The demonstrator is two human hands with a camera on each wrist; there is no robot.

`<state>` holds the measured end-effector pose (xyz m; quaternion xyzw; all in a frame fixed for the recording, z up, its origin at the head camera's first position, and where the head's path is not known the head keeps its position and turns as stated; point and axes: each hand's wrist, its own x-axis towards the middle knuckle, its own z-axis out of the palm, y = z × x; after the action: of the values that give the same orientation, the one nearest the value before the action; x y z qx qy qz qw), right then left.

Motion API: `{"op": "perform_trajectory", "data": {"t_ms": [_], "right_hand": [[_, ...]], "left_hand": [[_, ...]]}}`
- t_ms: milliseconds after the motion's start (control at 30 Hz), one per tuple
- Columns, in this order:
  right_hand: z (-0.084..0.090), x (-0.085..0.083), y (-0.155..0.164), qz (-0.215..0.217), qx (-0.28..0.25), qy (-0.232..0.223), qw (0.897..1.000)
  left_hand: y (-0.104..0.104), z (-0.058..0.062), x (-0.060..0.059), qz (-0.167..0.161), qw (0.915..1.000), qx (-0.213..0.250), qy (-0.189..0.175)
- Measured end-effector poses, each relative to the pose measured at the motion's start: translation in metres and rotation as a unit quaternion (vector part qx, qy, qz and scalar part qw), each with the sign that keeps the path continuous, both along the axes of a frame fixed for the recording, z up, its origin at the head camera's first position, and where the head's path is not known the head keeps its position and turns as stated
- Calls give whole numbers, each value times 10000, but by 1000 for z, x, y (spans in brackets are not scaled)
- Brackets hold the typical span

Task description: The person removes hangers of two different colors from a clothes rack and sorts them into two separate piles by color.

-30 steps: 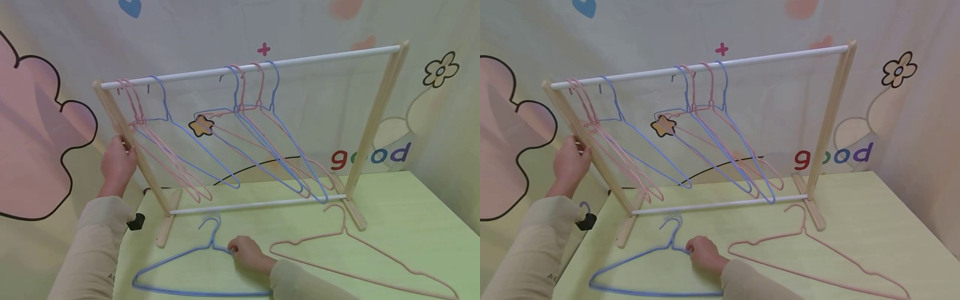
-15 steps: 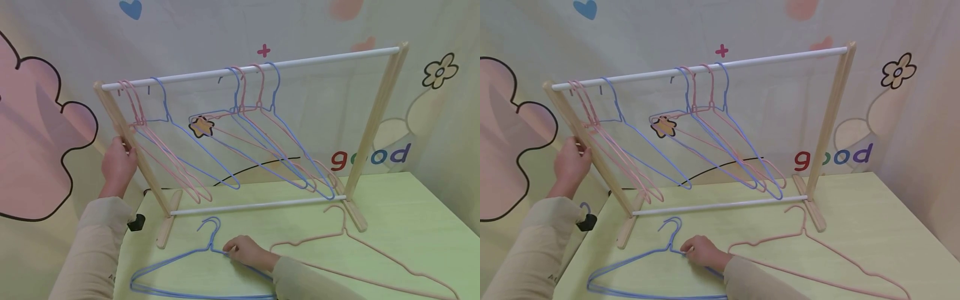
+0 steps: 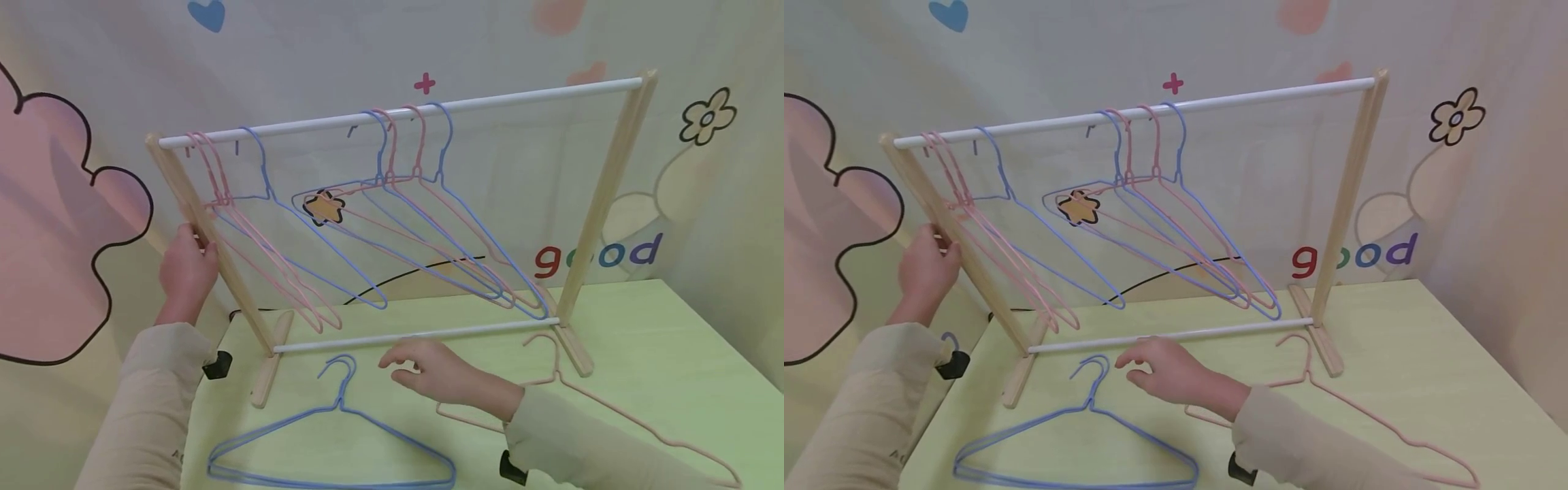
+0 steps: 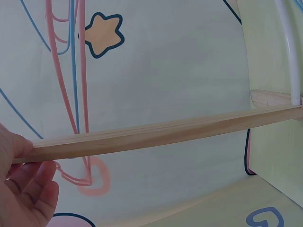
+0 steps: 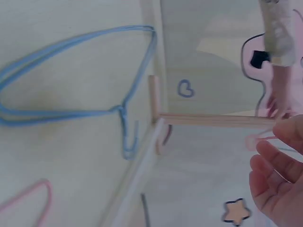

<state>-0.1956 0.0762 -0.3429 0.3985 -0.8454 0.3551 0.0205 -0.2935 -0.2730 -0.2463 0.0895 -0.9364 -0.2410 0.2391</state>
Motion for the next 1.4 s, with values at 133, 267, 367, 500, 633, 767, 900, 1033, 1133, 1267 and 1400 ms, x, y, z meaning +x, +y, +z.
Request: {"op": "perform_trajectory", "data": {"t_ms": [133, 267, 367, 500, 633, 767, 900, 1033, 1133, 1267, 1400], "right_hand": [[26, 6, 13, 210, -601, 1149, 9913], [46, 5, 26, 163, -1289, 2212, 9665], [63, 0, 38, -343, -1543, 2796, 9470], [83, -11, 53, -1274, -1443, 2925, 9367], [100, -20, 67, -2010, -943, 2199, 9499], [114, -28, 77, -2552, -400, 1312, 9571], [123, -36, 85, -2834, 67, 781, 9558], [126, -45, 90, -2830, 256, 391, 9580], [128, -50, 93, -2792, 335, 154, 9595], [130, -53, 95, -2744, 408, -31, 9608], [132, -55, 99, -2772, 467, -16, 9597]], "left_hand": [[-1, -1, 1, -9, 10000, 8, -58], [-1, -3, 3, -6, 9999, 27, -138], [-1, -3, 3, 15, 9999, 10, -135], [-1, -3, 3, 26, 10000, -23, -64], [-1, -3, 3, 18, 10000, -58, -12], [-2, -2, 1, -15, 10000, -79, 3], [-3, -2, 0, -47, 10000, -84, -13], [-2, -2, -1, -36, 10000, -48, -34], [-1, -1, 0, -24, 10000, -16, -75], [-1, 0, 1, -20, 10000, -26, -80], [-1, 1, 1, 0, 10000, -19, -76]]}}
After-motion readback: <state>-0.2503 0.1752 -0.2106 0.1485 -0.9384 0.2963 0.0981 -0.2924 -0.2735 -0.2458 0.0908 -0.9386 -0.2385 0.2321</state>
